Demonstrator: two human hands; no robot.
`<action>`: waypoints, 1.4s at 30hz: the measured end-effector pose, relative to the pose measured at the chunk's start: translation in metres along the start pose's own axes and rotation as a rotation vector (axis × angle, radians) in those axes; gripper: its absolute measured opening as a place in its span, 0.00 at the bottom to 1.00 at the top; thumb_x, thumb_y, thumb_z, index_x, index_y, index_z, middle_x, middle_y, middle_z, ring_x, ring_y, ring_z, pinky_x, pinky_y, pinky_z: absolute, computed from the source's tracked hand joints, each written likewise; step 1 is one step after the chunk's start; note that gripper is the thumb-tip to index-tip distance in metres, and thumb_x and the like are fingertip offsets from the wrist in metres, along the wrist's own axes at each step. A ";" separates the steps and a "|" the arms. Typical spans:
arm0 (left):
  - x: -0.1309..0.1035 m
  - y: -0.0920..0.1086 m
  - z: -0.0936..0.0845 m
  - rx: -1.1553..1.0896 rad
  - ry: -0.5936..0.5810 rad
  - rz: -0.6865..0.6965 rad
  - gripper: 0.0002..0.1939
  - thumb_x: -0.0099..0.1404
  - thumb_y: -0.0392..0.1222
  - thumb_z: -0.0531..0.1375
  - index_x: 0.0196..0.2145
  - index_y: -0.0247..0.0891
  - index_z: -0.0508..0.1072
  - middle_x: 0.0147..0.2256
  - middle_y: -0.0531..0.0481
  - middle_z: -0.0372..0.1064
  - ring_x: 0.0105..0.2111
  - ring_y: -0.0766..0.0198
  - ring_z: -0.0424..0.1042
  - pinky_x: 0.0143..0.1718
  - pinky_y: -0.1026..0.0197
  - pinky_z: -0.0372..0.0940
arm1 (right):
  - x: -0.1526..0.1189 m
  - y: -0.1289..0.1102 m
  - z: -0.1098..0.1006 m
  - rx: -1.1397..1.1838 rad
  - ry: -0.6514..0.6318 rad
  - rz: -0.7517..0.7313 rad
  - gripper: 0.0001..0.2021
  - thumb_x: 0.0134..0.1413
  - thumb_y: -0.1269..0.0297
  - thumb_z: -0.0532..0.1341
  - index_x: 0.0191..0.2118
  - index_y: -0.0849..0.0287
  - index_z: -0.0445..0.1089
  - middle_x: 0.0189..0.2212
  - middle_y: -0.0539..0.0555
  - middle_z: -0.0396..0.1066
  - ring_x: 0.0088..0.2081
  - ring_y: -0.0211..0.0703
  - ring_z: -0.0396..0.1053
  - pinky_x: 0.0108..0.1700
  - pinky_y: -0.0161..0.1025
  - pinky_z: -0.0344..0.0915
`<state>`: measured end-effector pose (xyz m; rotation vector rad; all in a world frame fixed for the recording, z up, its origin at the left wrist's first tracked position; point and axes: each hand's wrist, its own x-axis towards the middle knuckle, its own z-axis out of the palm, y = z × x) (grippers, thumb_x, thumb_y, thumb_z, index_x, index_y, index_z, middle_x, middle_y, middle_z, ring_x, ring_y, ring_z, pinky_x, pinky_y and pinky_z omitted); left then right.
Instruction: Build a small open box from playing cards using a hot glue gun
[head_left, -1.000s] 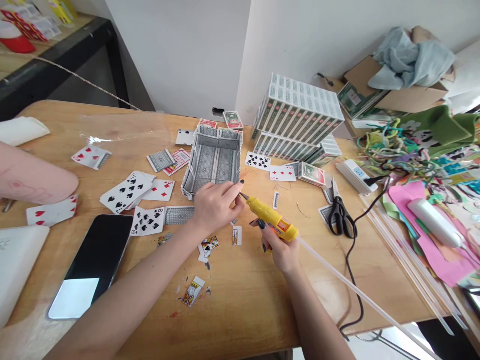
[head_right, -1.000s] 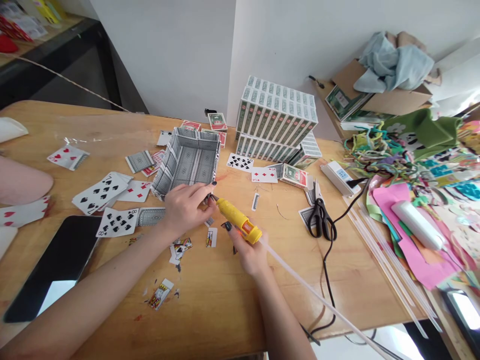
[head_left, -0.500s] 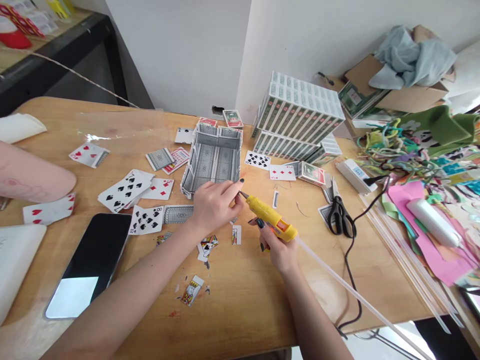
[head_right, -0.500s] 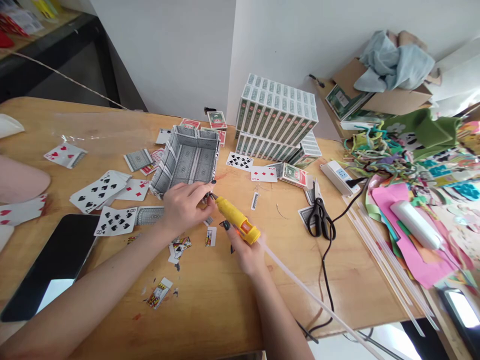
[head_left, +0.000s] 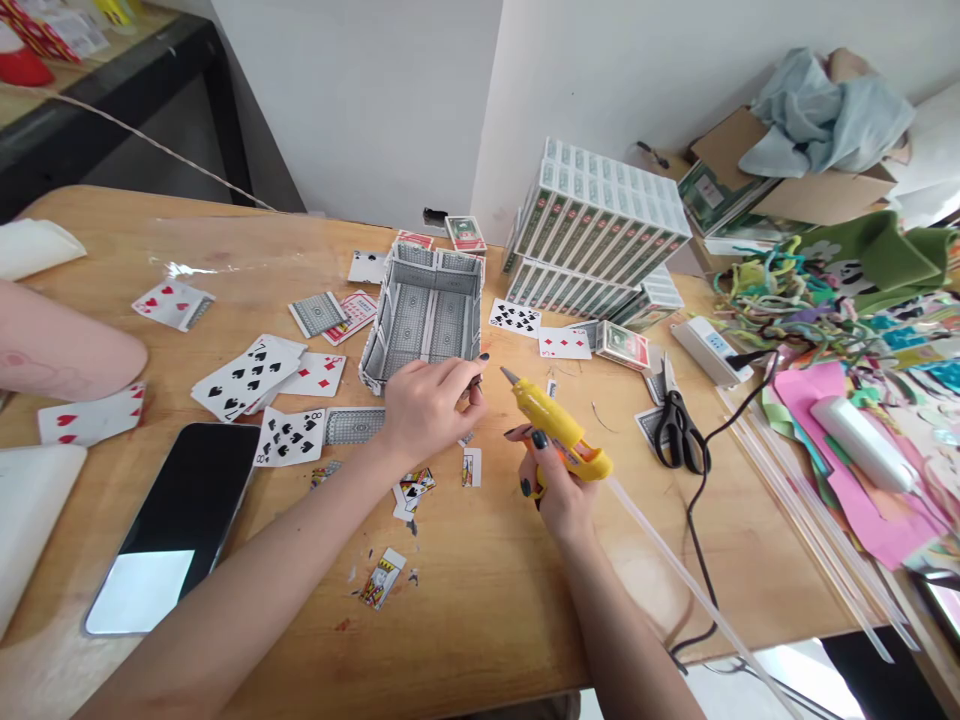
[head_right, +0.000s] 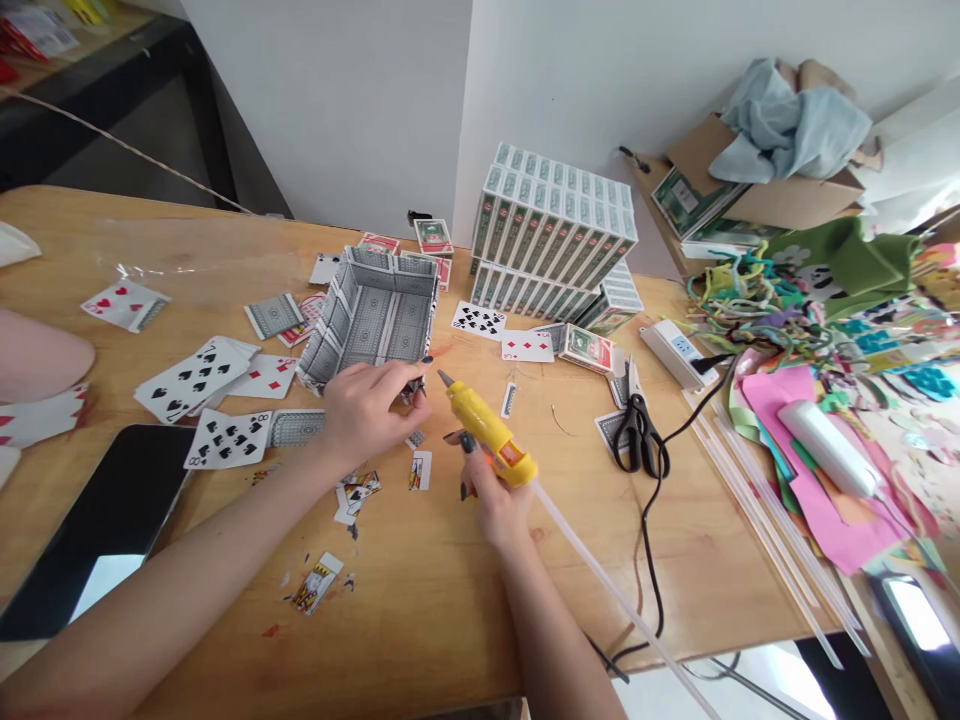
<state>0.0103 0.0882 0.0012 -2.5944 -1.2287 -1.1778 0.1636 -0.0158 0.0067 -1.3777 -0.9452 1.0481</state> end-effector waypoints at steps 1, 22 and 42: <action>0.000 0.000 0.000 -0.004 0.001 -0.005 0.13 0.59 0.34 0.55 0.41 0.39 0.74 0.31 0.51 0.78 0.28 0.62 0.75 0.30 0.59 0.62 | 0.001 -0.001 0.000 0.029 0.035 -0.020 0.13 0.55 0.52 0.60 0.35 0.56 0.72 0.15 0.47 0.62 0.13 0.34 0.53 0.16 0.36 0.50; 0.000 0.000 -0.004 -0.051 0.054 0.016 0.16 0.56 0.34 0.58 0.44 0.38 0.72 0.31 0.54 0.78 0.27 0.62 0.76 0.27 0.59 0.63 | 0.045 -0.014 -0.089 -0.450 0.311 0.328 0.14 0.45 0.53 0.63 0.30 0.60 0.73 0.26 0.55 0.74 0.29 0.48 0.71 0.33 0.44 0.64; 0.000 -0.001 -0.005 -0.033 0.051 0.003 0.14 0.57 0.34 0.58 0.43 0.38 0.73 0.29 0.54 0.78 0.25 0.62 0.75 0.27 0.60 0.62 | 0.007 -0.016 0.023 -0.923 -0.379 -0.026 0.12 0.37 0.81 0.63 0.27 0.57 0.66 0.33 0.54 0.68 0.28 0.40 0.67 0.31 0.39 0.66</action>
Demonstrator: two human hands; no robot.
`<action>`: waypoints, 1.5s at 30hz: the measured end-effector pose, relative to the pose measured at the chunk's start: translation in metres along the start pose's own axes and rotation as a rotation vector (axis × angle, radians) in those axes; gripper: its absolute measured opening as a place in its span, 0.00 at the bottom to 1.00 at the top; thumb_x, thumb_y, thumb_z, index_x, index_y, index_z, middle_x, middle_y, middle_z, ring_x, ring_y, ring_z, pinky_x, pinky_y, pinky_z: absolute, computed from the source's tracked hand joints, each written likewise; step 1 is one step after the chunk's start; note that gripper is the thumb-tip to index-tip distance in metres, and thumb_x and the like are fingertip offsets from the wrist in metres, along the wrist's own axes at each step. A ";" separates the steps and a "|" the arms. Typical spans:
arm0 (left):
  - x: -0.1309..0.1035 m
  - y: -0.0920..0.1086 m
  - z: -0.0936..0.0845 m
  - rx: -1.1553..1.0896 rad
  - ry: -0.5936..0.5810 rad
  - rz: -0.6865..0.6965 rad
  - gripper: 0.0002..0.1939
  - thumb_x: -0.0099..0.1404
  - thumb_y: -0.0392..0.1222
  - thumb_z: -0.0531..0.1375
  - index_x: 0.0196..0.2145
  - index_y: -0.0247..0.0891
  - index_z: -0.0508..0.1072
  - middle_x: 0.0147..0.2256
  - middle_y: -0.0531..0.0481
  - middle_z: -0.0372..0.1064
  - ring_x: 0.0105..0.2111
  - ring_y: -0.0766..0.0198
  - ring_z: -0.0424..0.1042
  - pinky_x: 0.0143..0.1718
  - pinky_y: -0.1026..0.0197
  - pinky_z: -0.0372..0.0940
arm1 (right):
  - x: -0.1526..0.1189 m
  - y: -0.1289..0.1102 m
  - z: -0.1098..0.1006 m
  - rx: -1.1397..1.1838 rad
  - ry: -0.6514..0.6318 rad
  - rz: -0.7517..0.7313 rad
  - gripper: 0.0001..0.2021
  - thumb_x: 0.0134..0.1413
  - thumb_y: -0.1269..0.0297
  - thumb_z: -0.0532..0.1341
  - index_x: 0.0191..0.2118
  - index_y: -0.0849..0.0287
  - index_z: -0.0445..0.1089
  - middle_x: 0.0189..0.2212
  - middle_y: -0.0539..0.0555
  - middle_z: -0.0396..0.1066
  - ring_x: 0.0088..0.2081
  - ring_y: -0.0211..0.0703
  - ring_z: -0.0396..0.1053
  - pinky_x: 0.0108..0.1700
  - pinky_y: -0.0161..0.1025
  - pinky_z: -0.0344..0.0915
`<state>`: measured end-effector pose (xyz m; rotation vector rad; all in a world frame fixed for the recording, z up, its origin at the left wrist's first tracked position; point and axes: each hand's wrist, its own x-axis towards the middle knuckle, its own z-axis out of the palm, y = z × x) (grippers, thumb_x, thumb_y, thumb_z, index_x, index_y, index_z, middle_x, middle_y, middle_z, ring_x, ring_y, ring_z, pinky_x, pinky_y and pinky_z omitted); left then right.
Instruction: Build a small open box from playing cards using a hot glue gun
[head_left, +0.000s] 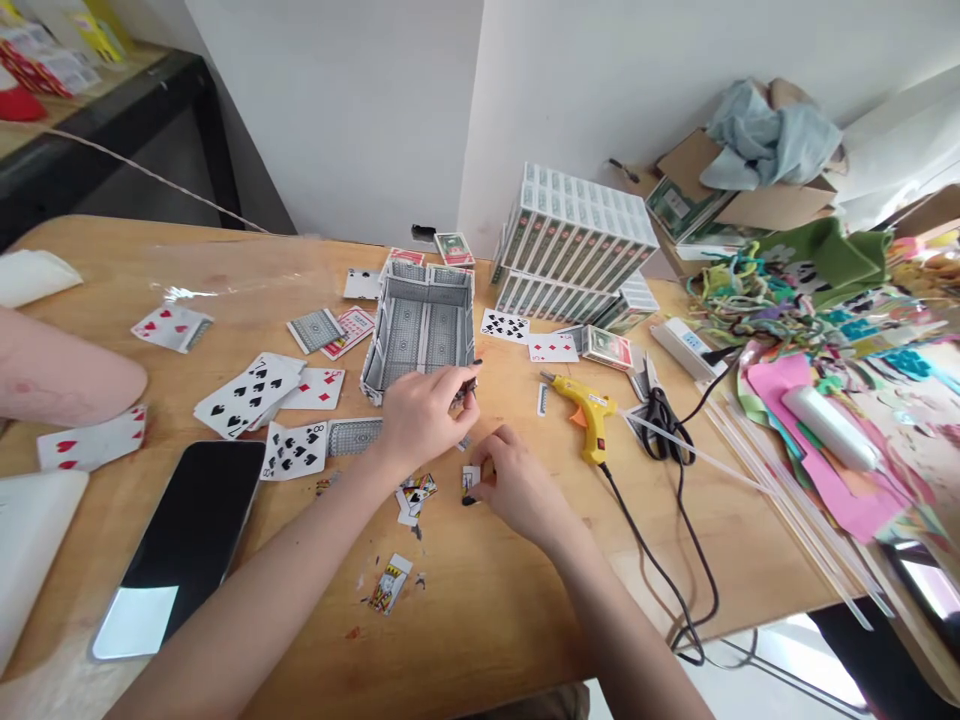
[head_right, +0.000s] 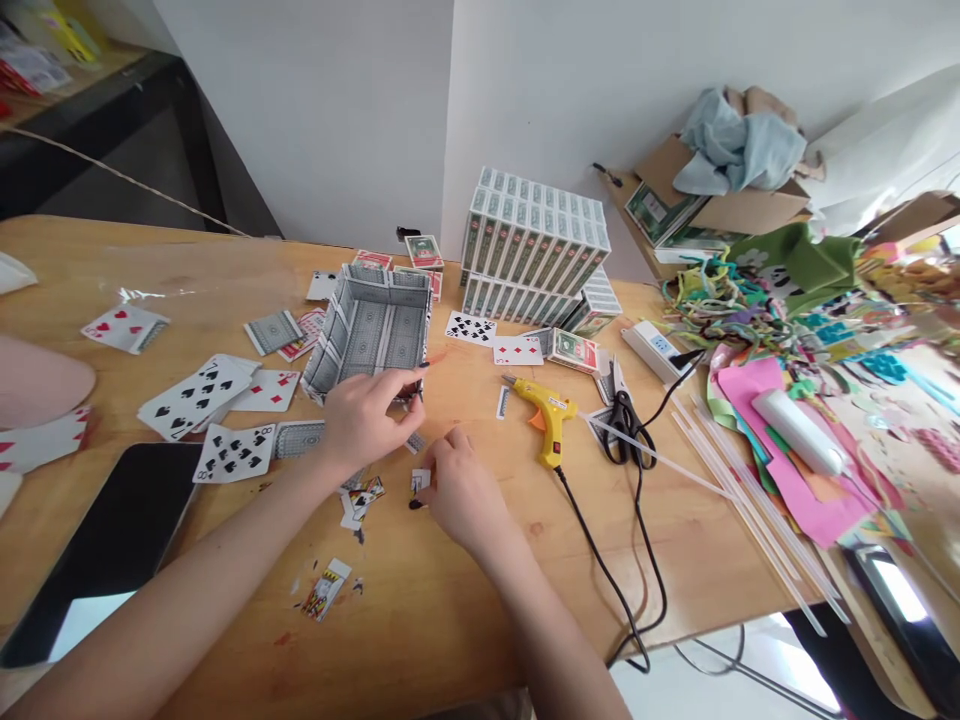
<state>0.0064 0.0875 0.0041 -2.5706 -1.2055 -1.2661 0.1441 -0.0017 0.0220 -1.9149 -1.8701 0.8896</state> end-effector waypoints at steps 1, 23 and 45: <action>0.000 0.000 0.000 0.000 -0.003 0.000 0.14 0.57 0.34 0.58 0.43 0.38 0.73 0.29 0.54 0.78 0.25 0.62 0.75 0.27 0.60 0.62 | 0.000 0.000 -0.003 -0.003 -0.022 0.015 0.11 0.38 0.80 0.63 0.26 0.57 0.65 0.30 0.52 0.67 0.27 0.39 0.66 0.30 0.37 0.65; 0.001 -0.001 -0.002 -0.037 -0.047 0.018 0.14 0.60 0.36 0.57 0.45 0.36 0.72 0.31 0.52 0.78 0.28 0.62 0.76 0.28 0.59 0.60 | 0.010 -0.020 -0.010 0.394 0.470 0.083 0.09 0.56 0.60 0.57 0.27 0.58 0.66 0.16 0.46 0.65 0.17 0.33 0.63 0.20 0.30 0.58; 0.001 -0.002 -0.003 -0.018 -0.085 0.072 0.16 0.61 0.38 0.55 0.46 0.35 0.71 0.31 0.50 0.78 0.27 0.60 0.75 0.26 0.57 0.58 | 0.018 -0.028 -0.026 0.269 0.330 0.066 0.12 0.53 0.61 0.57 0.22 0.58 0.62 0.14 0.45 0.61 0.17 0.31 0.57 0.21 0.30 0.54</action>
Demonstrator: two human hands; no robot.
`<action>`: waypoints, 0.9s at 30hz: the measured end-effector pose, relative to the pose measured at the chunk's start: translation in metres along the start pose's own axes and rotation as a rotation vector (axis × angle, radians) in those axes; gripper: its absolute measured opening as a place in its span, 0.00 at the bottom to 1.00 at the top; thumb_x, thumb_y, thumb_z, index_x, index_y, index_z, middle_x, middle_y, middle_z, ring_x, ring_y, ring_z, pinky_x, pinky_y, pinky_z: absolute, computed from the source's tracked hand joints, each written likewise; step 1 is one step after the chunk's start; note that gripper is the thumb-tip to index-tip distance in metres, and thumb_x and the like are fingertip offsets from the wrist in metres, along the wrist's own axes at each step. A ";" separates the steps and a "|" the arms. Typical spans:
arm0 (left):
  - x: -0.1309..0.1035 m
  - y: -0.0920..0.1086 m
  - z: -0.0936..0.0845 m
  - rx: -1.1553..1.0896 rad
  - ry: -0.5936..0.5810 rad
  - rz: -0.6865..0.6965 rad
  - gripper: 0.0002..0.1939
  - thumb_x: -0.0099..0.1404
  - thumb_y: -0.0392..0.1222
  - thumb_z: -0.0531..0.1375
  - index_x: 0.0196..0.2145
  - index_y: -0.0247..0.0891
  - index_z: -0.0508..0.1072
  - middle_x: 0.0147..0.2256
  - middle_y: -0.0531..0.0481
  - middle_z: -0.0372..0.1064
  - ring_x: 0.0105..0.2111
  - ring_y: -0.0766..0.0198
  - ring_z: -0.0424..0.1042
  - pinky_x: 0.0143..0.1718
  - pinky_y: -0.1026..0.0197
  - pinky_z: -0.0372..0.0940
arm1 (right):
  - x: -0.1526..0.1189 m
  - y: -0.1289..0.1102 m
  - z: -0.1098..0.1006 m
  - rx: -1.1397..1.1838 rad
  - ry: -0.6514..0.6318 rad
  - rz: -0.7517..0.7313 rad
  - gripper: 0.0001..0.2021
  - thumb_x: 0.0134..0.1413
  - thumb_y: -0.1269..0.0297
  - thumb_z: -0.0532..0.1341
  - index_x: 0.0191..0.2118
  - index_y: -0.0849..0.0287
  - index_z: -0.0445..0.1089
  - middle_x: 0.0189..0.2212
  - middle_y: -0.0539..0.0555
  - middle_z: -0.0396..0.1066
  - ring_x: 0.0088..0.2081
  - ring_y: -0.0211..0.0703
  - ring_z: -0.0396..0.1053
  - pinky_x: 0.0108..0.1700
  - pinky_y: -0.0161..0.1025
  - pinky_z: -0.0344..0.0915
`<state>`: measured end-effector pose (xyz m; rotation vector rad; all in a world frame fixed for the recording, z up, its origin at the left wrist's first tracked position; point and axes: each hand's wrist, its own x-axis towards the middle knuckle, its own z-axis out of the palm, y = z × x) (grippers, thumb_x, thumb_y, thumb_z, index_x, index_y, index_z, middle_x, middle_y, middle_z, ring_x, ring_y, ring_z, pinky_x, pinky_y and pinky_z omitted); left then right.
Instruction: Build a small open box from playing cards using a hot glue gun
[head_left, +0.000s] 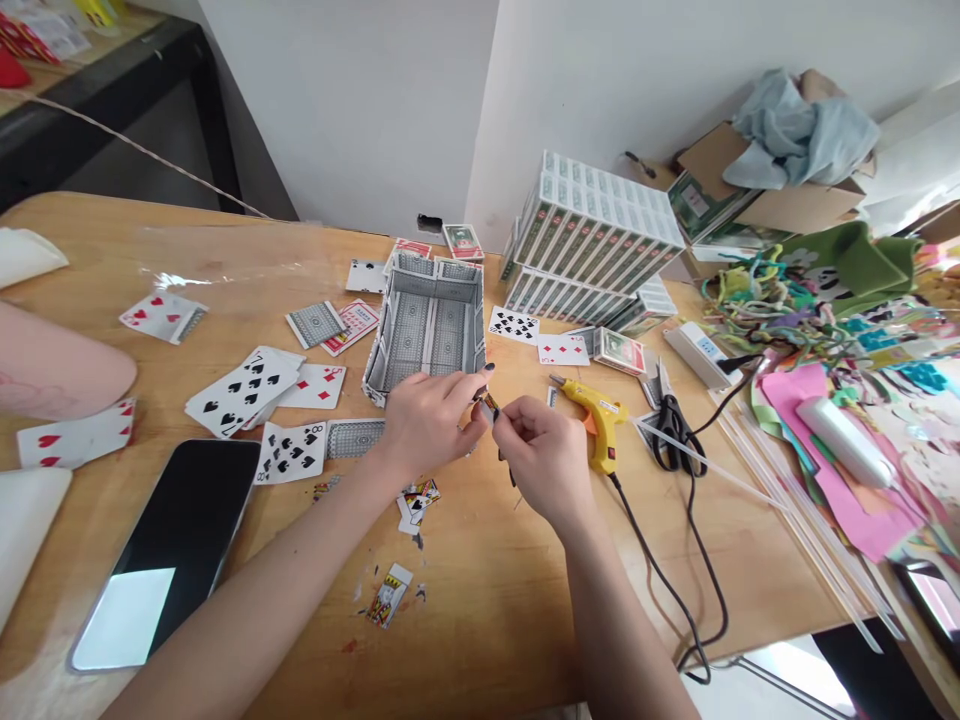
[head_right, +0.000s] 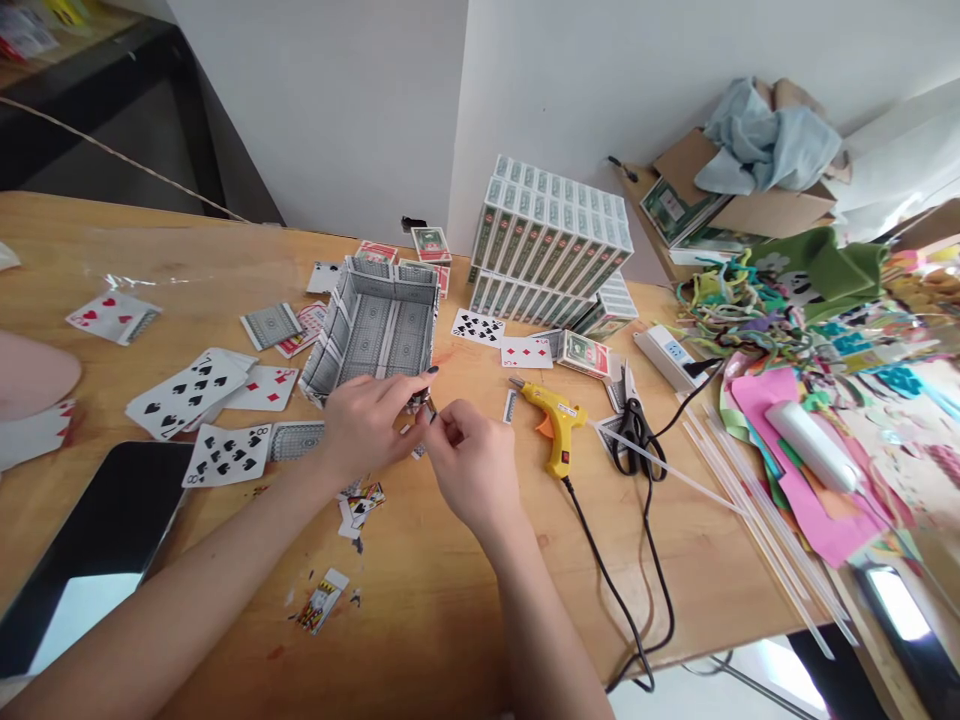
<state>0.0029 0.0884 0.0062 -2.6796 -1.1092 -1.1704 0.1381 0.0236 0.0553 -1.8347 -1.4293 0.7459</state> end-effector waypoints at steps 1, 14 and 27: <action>0.000 0.000 0.000 -0.003 0.003 -0.001 0.15 0.61 0.37 0.56 0.46 0.35 0.71 0.31 0.51 0.78 0.27 0.60 0.75 0.26 0.57 0.58 | 0.000 0.000 0.000 -0.002 0.004 0.001 0.12 0.53 0.61 0.57 0.22 0.58 0.62 0.14 0.45 0.62 0.17 0.32 0.57 0.21 0.30 0.54; 0.000 0.001 -0.001 -0.023 0.000 -0.007 0.16 0.60 0.34 0.54 0.46 0.35 0.70 0.33 0.50 0.79 0.27 0.60 0.76 0.26 0.57 0.58 | 0.003 -0.002 0.001 -0.013 -0.007 -0.011 0.09 0.51 0.65 0.56 0.22 0.57 0.62 0.14 0.44 0.62 0.16 0.32 0.58 0.21 0.30 0.55; 0.002 0.001 -0.001 -0.015 0.018 -0.003 0.15 0.60 0.34 0.55 0.45 0.36 0.71 0.32 0.50 0.79 0.27 0.61 0.76 0.26 0.58 0.58 | 0.000 -0.002 0.011 -0.010 0.101 -0.030 0.11 0.52 0.62 0.56 0.21 0.57 0.61 0.14 0.45 0.63 0.16 0.32 0.60 0.21 0.30 0.55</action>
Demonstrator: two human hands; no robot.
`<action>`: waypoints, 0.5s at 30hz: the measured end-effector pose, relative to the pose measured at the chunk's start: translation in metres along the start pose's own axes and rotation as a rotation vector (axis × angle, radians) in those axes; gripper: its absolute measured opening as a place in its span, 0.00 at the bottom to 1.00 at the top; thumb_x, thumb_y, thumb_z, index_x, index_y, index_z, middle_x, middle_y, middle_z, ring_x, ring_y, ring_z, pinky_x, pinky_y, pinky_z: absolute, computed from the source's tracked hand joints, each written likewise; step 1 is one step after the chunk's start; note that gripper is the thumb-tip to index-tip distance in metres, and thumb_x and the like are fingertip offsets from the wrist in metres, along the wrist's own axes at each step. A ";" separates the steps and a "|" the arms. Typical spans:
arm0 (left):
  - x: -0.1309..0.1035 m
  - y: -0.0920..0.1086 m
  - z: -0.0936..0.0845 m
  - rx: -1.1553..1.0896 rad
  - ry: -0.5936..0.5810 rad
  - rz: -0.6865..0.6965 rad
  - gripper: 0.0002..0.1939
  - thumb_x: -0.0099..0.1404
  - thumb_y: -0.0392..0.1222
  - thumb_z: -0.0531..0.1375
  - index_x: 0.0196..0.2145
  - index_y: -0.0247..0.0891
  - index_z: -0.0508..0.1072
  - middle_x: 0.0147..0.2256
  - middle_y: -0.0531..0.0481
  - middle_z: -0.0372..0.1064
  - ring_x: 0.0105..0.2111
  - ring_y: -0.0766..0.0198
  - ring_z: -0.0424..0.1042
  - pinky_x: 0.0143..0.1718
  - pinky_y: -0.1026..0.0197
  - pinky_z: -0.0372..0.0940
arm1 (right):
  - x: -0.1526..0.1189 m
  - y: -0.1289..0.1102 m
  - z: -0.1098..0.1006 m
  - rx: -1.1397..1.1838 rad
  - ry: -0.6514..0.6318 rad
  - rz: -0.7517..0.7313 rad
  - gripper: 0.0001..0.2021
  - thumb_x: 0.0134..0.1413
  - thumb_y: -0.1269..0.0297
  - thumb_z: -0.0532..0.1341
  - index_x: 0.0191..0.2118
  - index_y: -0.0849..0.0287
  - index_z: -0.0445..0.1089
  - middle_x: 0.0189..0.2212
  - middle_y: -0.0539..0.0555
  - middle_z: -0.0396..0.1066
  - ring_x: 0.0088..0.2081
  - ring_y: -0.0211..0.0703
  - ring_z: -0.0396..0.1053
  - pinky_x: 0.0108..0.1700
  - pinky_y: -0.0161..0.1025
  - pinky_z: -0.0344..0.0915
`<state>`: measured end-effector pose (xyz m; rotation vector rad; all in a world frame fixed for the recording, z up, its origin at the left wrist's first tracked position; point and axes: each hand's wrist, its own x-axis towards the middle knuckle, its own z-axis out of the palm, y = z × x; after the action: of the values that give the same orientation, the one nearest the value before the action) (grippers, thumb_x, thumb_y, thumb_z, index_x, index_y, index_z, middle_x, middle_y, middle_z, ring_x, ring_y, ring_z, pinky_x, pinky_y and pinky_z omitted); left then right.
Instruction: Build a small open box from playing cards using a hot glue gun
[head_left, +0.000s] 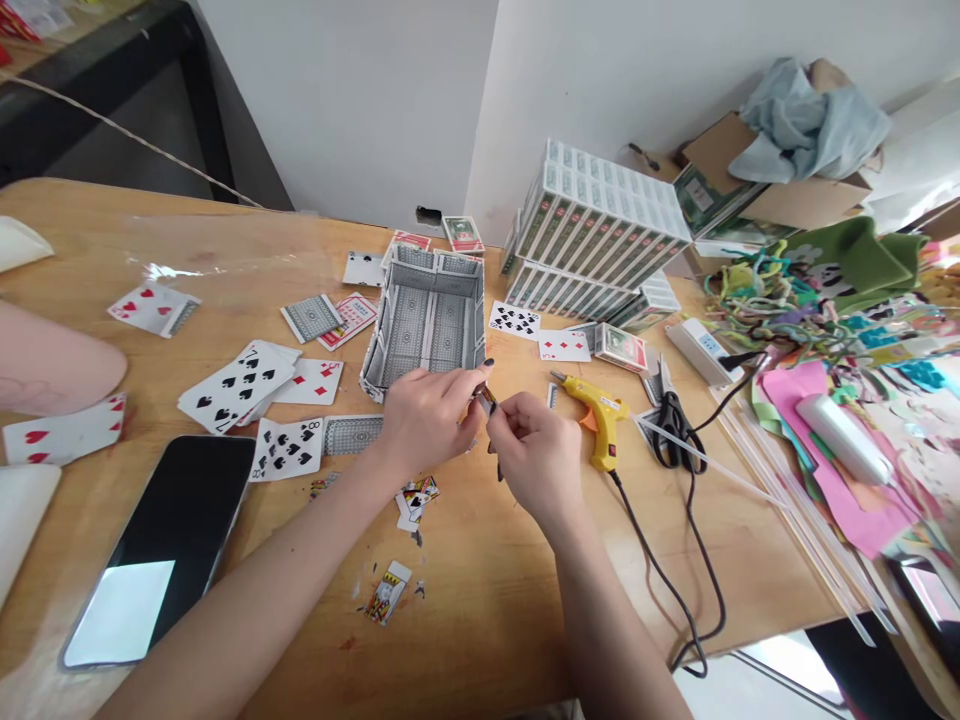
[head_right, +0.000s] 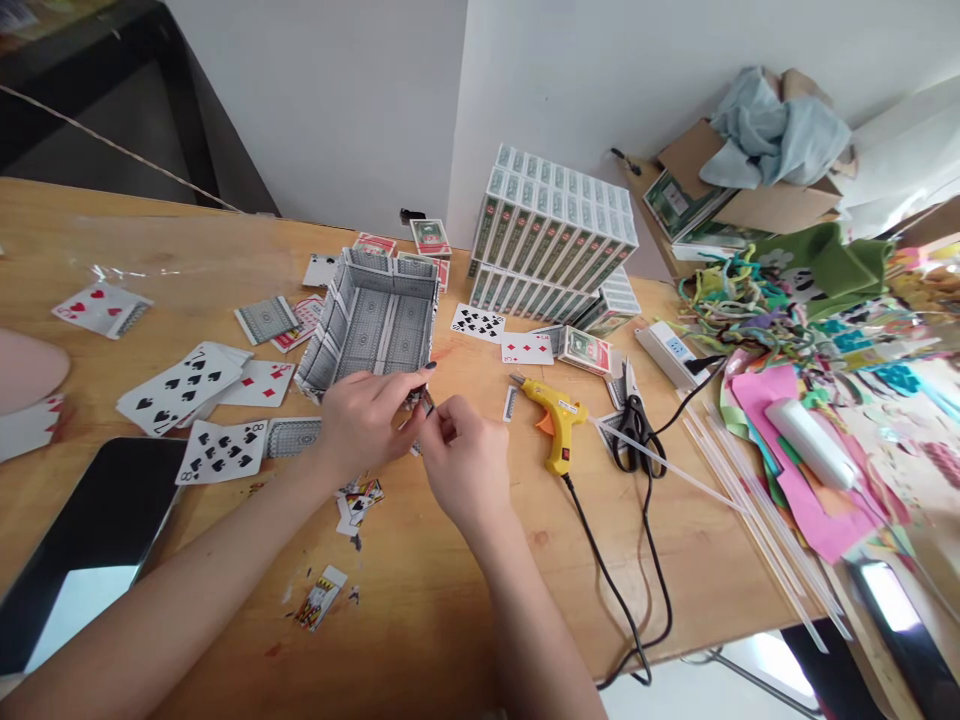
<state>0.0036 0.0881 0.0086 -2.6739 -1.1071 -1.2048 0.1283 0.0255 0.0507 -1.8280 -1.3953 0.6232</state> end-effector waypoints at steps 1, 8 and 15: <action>0.000 0.000 0.000 0.002 -0.001 0.000 0.15 0.60 0.34 0.55 0.45 0.36 0.71 0.32 0.50 0.79 0.27 0.61 0.76 0.26 0.58 0.58 | -0.001 0.000 0.001 0.008 0.003 0.006 0.11 0.53 0.62 0.56 0.21 0.57 0.61 0.14 0.45 0.64 0.16 0.32 0.60 0.21 0.30 0.55; -0.001 -0.001 0.001 0.012 -0.032 -0.014 0.15 0.62 0.36 0.54 0.46 0.35 0.71 0.30 0.49 0.78 0.27 0.60 0.76 0.26 0.58 0.57 | -0.008 0.003 0.015 0.039 0.084 0.014 0.11 0.55 0.62 0.54 0.22 0.56 0.61 0.15 0.46 0.66 0.16 0.33 0.63 0.22 0.30 0.58; -0.002 -0.002 0.001 -0.009 -0.034 0.004 0.15 0.63 0.39 0.55 0.47 0.33 0.71 0.30 0.47 0.78 0.27 0.59 0.76 0.26 0.58 0.58 | -0.016 0.008 0.034 0.029 0.192 -0.023 0.11 0.57 0.62 0.52 0.25 0.56 0.63 0.15 0.47 0.66 0.17 0.34 0.64 0.23 0.31 0.59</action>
<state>0.0019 0.0883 0.0063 -2.7120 -1.1026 -1.1710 0.1033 0.0185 0.0225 -1.7951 -1.2713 0.4411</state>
